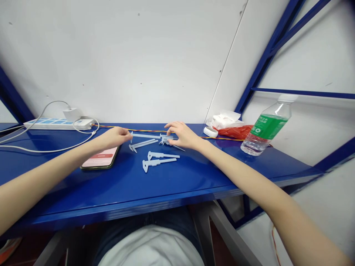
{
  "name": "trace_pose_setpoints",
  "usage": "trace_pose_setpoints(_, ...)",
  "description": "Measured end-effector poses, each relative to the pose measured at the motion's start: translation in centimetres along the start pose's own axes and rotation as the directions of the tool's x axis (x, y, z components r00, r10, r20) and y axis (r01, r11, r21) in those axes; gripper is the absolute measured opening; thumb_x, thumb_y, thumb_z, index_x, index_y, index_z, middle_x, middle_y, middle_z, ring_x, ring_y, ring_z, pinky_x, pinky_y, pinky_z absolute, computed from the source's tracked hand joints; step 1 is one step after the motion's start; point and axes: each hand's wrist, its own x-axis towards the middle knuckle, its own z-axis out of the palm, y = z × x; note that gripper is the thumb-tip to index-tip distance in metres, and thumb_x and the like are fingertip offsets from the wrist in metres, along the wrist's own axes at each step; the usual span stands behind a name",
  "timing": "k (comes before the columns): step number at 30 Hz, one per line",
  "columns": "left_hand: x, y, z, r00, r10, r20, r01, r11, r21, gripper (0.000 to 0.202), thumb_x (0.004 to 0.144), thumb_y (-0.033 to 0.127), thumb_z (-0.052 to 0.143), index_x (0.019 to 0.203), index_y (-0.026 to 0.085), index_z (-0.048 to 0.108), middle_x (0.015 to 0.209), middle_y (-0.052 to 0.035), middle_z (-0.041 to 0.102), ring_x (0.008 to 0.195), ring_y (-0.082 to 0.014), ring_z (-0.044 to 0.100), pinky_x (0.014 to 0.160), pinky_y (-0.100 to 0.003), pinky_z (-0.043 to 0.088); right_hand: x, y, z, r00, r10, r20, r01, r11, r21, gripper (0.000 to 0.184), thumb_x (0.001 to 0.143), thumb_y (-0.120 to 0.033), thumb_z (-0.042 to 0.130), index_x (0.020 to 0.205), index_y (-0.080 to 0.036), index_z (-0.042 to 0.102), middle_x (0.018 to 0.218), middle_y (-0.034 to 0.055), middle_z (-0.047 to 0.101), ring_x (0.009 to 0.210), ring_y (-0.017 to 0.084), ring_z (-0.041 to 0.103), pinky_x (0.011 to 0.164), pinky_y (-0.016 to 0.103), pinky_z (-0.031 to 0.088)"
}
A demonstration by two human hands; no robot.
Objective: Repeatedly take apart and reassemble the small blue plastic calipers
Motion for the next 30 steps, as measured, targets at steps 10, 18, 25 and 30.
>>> trace_pose_setpoints(10, -0.9, 1.1, 1.7, 0.961, 0.277, -0.018, -0.247, 0.881, 0.403, 0.03, 0.085, 0.039, 0.037, 0.082, 0.02, 0.06, 0.092, -0.0093, 0.067, 0.096, -0.026, 0.058, 0.079, -0.035, 0.044, 0.0, -4.5, -0.2, 0.978, -0.082, 0.194, 0.036, 0.972, 0.232, 0.02, 0.08, -0.04, 0.065, 0.085, -0.021, 0.068, 0.121, 0.0096, 0.058, 0.113, 0.024, 0.053, 0.097, 0.042, 0.043)
trace_pose_setpoints(18, -2.5, 3.2, 2.6, 0.907, 0.407, 0.107, -0.414, 0.823, 0.389, 0.036, 0.089, 0.038, 0.032, 0.089, 0.018, 0.062, 0.093, -0.0095, 0.061, 0.092, -0.0247, 0.055, 0.084, -0.037, 0.042, 0.4, -4.3, 0.4, 0.982, -0.007, 0.189, -0.019, 0.991, 0.136, 0.008, 0.078, -0.024, 0.064, 0.074, -0.018, 0.066, 0.119, 0.0112, 0.061, 0.109, 0.025, 0.056, 0.097, 0.043, 0.042)
trace_pose_setpoints(25, -3.0, 4.5, 2.4, 0.968, 0.231, 0.101, -0.221, 0.971, -0.096, 0.034, 0.084, 0.049, 0.038, 0.068, 0.021, 0.049, 0.066, 0.001, 0.051, 0.061, -0.0152, 0.047, 0.056, -0.028, 0.036, 0.3, -5.1, -0.3, 0.991, -0.109, -0.073, 0.115, 0.99, 0.078, 0.008, 0.074, -0.022, 0.064, 0.081, -0.019, 0.06, 0.119, 0.0092, 0.062, 0.109, 0.024, 0.055, 0.093, 0.041, 0.041)
trace_pose_setpoints(30, -3.0, 5.0, 2.4, 0.982, 0.169, 0.078, -0.14, 0.947, -0.29, 0.031, 0.077, 0.047, 0.046, 0.062, 0.021, 0.045, 0.055, 0.0049, 0.036, 0.051, -0.0107, 0.033, 0.049, -0.025, 0.027, 0.4, -6.0, -0.1, 0.979, -0.153, -0.134, 0.149, 0.988, -0.043, 0.013, 0.081, -0.028, 0.063, 0.088, -0.018, 0.061, 0.122, 0.0127, 0.061, 0.115, 0.026, 0.052, 0.094, 0.043, 0.038)
